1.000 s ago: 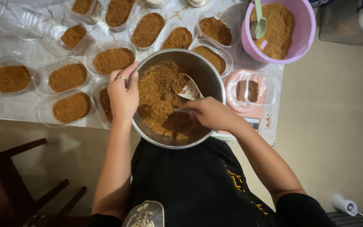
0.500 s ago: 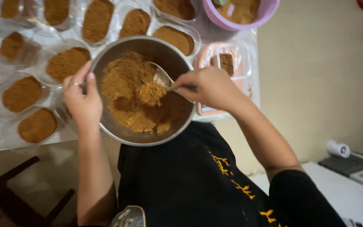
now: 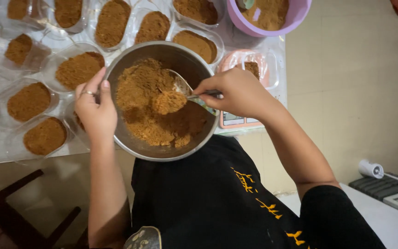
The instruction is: Scooping and weighing graham cracker crumbs into plastic containers as part of a dessert preparation task.
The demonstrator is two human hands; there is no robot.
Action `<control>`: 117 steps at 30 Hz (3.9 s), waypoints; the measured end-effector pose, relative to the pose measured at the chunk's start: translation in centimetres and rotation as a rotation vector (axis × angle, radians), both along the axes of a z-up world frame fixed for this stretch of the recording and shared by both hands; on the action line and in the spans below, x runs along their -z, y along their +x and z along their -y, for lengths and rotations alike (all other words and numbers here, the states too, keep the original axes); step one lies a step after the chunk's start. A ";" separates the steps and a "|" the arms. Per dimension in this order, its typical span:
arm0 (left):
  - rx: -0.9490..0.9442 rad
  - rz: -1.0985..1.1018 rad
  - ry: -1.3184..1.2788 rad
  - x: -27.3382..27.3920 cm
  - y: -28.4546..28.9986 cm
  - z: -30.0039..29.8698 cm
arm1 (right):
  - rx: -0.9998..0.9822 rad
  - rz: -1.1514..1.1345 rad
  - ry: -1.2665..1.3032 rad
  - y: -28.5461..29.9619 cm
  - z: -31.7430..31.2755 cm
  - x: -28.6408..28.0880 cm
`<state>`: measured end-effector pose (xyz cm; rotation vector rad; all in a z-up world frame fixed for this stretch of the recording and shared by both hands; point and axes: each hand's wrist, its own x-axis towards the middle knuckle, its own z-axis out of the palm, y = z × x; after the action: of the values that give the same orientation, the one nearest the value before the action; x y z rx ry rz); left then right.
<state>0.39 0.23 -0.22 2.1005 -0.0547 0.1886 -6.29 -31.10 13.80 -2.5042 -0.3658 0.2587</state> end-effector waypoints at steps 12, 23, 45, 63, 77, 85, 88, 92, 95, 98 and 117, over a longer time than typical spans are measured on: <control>0.031 0.015 0.003 0.0 -0.1 0.1 | 0.137 -0.026 0.064 -2.5 4.8 -2.0; 0.036 -0.057 -0.078 1.5 0.5 -0.6 | 0.677 -0.097 -0.049 -8.8 12.9 -1.6; 0.074 -0.131 -0.287 2.5 0.7 -1.0 | 0.960 0.092 0.088 -11.5 13.7 4.8; 0.066 -0.140 -0.287 1.6 0.7 -0.6 | 1.019 0.070 0.363 -12.8 14.5 4.1; 0.012 -0.033 -0.074 1.1 0.5 -0.5 | -0.020 0.326 -0.212 -5.9 -4.4 5.7; -0.027 -0.059 -0.059 0.8 0.3 -0.1 | -0.181 0.083 -0.381 -4.4 -7.1 12.5; -0.018 -0.034 -0.081 0.5 0.3 0.0 | -0.225 -0.108 -0.277 -3.8 -6.8 13.3; -0.006 -0.041 -0.075 1.0 0.1 -0.3 | -0.185 -0.260 -0.118 -3.0 -6.3 11.9; 0.024 0.036 -0.088 0.8 0.4 -0.1 | -0.219 -0.214 0.094 -2.4 -4.8 10.2; -0.015 -0.064 -0.080 0.4 0.3 0.0 | -0.165 -0.150 0.166 -2.4 -3.4 7.1; -0.020 -0.110 -0.082 0.4 0.4 -0.1 | 0.034 -0.160 0.108 -2.5 1.3 1.6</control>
<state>0.80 0.30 -0.59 2.0270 0.0392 0.0853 -8.80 -32.37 12.16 -2.3628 -0.2651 0.4112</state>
